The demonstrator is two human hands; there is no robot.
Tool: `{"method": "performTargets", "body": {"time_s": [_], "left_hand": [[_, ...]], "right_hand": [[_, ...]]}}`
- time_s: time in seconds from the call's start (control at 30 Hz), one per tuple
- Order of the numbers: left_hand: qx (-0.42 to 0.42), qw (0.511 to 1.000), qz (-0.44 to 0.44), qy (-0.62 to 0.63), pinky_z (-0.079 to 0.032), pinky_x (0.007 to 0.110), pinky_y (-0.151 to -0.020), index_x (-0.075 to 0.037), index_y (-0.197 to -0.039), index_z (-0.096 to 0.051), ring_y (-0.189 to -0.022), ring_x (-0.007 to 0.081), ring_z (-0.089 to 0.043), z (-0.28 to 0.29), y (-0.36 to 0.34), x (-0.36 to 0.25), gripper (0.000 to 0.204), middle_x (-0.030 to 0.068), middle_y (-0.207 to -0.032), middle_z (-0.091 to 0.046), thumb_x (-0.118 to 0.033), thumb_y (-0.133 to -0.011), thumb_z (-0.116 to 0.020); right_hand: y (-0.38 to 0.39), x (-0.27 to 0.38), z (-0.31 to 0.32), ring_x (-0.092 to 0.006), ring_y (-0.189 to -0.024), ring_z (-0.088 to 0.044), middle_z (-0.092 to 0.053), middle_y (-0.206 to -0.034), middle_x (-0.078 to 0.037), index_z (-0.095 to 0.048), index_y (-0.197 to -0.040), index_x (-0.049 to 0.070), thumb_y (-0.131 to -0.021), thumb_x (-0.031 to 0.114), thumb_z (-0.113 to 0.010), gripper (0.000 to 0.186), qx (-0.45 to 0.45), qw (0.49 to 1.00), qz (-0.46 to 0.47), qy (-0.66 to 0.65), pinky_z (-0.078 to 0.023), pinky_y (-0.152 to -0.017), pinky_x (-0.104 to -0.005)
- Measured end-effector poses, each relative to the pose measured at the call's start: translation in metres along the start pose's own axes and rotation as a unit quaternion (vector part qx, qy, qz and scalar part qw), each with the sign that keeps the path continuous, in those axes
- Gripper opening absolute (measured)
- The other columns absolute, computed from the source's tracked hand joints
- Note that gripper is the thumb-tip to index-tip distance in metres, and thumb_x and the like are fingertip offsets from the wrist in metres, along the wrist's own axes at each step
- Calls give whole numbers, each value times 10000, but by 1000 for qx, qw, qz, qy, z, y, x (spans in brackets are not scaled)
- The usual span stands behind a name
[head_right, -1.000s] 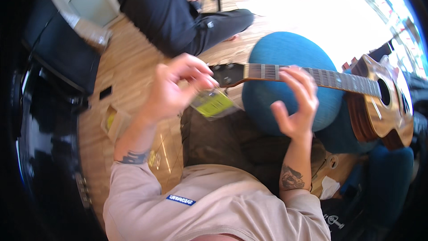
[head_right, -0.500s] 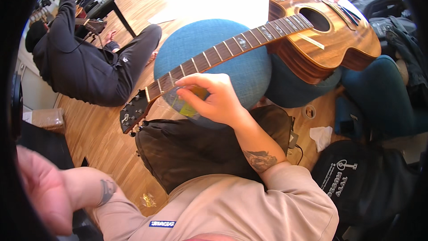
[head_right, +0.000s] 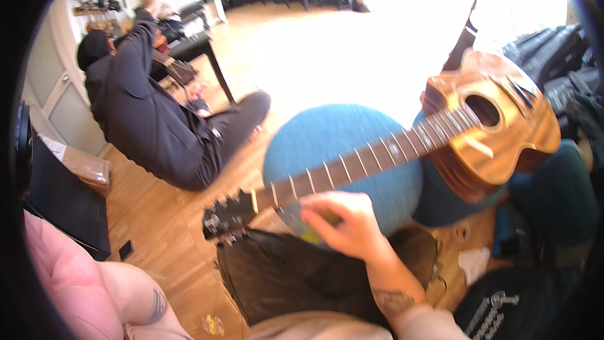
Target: The person is sitting on the floor in a music store, replacing a string on an acoustic guitar. They thread a new string through the bridge, pull it taut, and secure it at the tuning peg on the headstock.
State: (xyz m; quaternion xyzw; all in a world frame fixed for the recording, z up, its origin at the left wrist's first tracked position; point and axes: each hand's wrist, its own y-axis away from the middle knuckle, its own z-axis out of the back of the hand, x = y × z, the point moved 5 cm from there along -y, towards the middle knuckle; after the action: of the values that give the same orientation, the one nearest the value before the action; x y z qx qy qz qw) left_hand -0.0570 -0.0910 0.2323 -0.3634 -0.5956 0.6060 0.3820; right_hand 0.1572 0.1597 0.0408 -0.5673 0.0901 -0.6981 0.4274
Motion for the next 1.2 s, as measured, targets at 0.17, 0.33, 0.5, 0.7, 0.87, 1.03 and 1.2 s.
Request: {"method": "performTargets", "body": {"time_s": [0.17,0.33,0.5,0.7,0.87,1.03,1.2], "left_hand": [[-25,1000,-8,-7,-419,306,-629,-15,-996,-622,-705,175,-497,7,11,11,212,51,-876,-522,-206,-959,-706],[-4,1000,3,-19,-411,306,-618,-18,-975,-611,-697,173,-490,-10,17,19,208,49,-856,-508,-211,-974,-688],[34,998,35,-36,-404,307,-606,-21,-955,-600,-689,171,-483,-16,10,23,210,48,-836,-494,-216,-990,-669],[55,998,28,-12,-395,307,-592,-25,-931,-587,-679,168,-475,-39,9,27,220,46,-813,-477,-222,-1008,-647],[124,977,100,-144,-447,312,-618,-19,-989,-608,-728,190,-539,-82,41,56,196,80,-874,-537,-197,-992,-689],[244,918,249,-188,-601,322,-793,1,-1249,-714,-928,251,-747,-122,108,93,416,161,-1079,-751,-136,-886,-866],[184,930,283,-146,-589,278,-668,-10,-1105,-786,-735,184,-745,-132,118,79,236,117,-885,-759,23,-875,-824]], "right_hand": [[6,6,8,-212,-730,-776,-783,-839,-126,-790,-984,22,-824,20,-855,173,-30,999,7,7,-594,-681,-288],[8,1,8,-199,-748,-778,-785,-845,-124,-787,-987,15,-825,3,-849,173,-21,998,-36,-44,-587,-687,-277],[-5,-5,0,-74,-737,-707,-751,-820,-56,-721,-960,-21,-933,-12,-764,51,-10,983,-89,-158,-530,-648,-224],[8,-13,9,-91,-763,-710,-746,-892,-55,-702,-984,-47,-986,-8,-730,49,-61,962,-118,-239,-533,-662,-215],[6,-5,12,-105,-780,-718,-743,-913,-73,-710,-1000,-50,-986,-5,-737,53,-50,960,-107,-252,-541,-678,-229],[0,14,14,-181,-748,-734,-769,-851,-119,-763,-883,-2,-852,-6,-825,69,-13,992,44,-115,-573,-687,-276],[6,43,25,-204,-776,-764,-782,-892,-129,-771,-903,-5,-830,-27,-817,88,-33,989,95,-110,-600,-701,-301]]}}
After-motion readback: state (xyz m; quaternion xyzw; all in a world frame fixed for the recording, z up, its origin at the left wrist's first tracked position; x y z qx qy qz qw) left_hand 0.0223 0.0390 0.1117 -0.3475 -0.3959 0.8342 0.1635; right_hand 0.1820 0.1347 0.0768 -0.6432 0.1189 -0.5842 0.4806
